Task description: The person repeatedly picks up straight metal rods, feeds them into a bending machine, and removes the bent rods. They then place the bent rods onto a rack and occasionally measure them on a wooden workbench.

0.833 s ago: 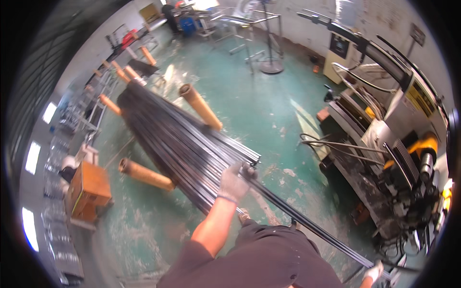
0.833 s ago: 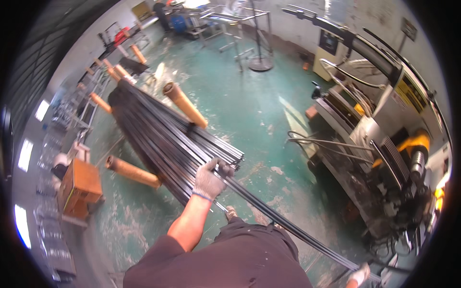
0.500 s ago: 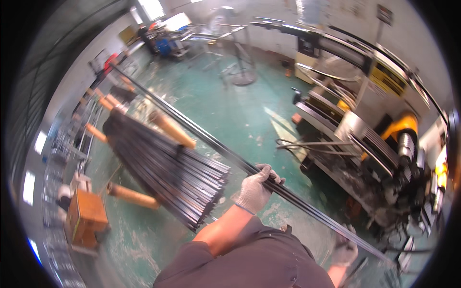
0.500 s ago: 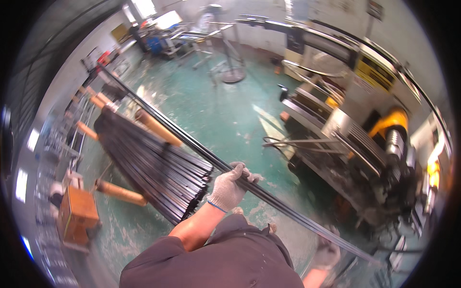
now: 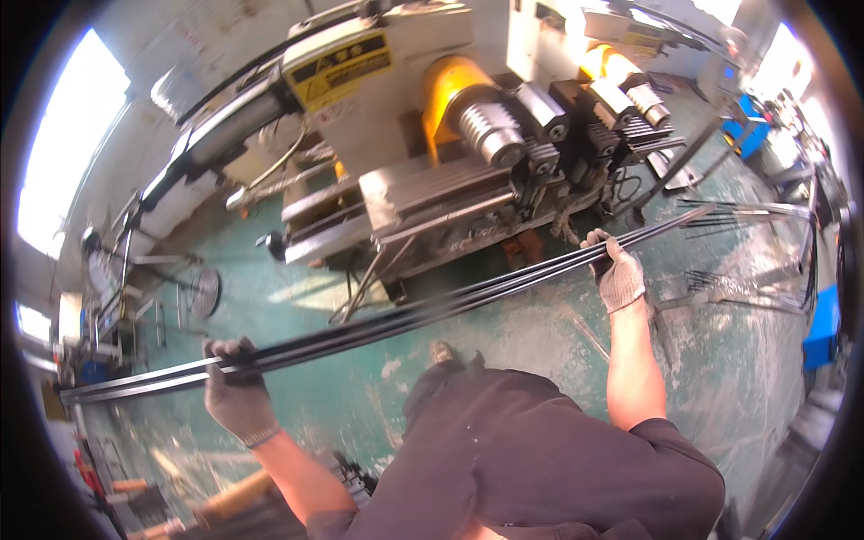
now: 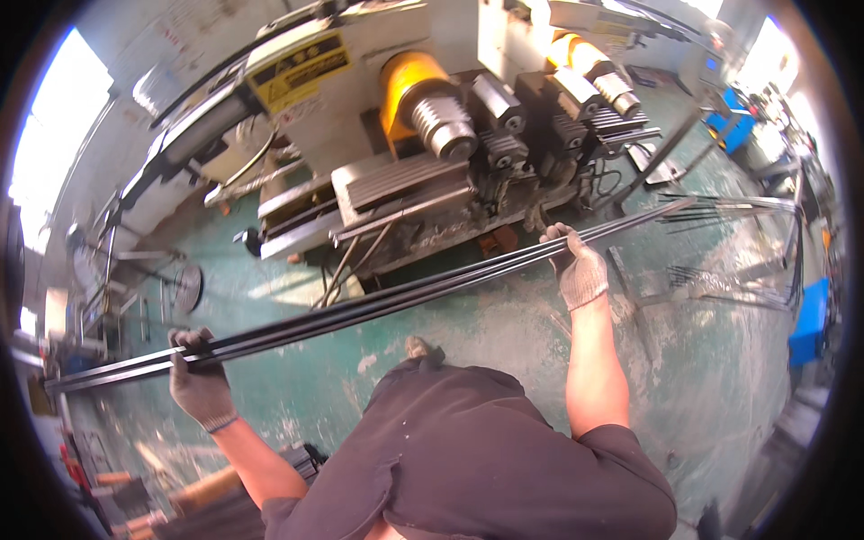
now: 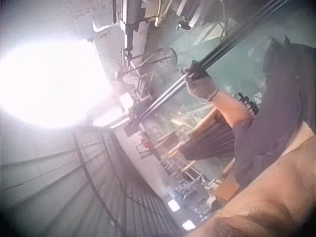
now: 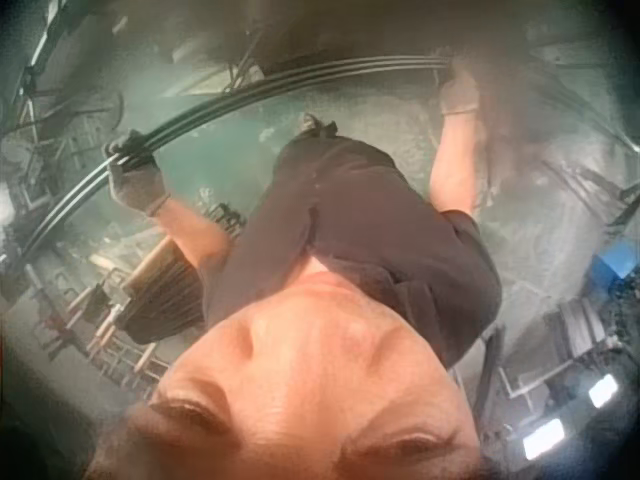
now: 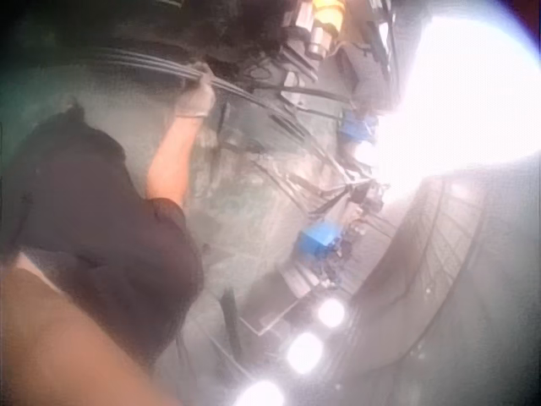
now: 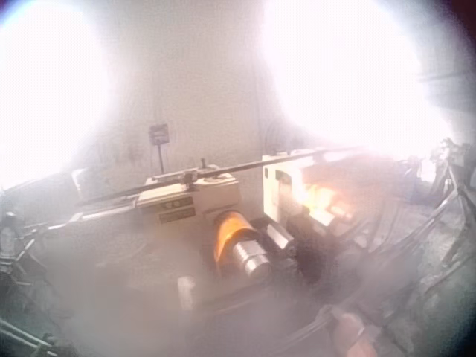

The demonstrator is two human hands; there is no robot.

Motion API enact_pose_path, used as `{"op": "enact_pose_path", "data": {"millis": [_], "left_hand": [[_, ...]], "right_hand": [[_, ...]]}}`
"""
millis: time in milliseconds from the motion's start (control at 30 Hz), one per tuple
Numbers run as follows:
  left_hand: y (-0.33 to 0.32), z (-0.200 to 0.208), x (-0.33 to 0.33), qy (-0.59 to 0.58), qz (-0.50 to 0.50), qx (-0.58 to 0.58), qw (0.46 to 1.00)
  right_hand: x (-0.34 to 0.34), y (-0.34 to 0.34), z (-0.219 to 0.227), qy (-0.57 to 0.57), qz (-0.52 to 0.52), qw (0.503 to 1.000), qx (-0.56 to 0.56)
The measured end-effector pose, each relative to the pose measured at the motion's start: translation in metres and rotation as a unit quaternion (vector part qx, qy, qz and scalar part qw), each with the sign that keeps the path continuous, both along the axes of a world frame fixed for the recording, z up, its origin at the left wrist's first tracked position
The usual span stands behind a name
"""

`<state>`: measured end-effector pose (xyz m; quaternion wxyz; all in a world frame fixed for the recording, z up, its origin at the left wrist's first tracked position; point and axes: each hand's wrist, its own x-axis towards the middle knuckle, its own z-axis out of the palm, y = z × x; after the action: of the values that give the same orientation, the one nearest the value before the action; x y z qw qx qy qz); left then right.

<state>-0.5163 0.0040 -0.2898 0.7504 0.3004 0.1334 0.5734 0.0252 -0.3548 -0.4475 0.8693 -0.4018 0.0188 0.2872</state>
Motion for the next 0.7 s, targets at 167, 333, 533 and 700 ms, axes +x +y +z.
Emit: {"op": "enact_pose_path", "data": {"millis": [167,333,533,700], "left_hand": [[0.062,-0.053,0.041,0.075,-0.045,-0.031,0.996],[0.083,-0.078,0.105,0.060,-0.119,-0.084,0.987],[0.090,-0.076,0.145,0.032,-0.185,-0.063,0.980],[0.130,-0.090,0.134,0.026,-0.137,-0.017,0.990]], "right_hand": [[0.001,0.055,0.031,-0.028,0.062,0.995,0.068],[0.001,0.109,0.066,-0.049,-0.016,0.998,0.029],[0.049,0.137,0.062,-0.053,-0.143,0.988,-0.007],[0.098,0.151,0.049,-0.081,-0.221,0.970,-0.059]]}}
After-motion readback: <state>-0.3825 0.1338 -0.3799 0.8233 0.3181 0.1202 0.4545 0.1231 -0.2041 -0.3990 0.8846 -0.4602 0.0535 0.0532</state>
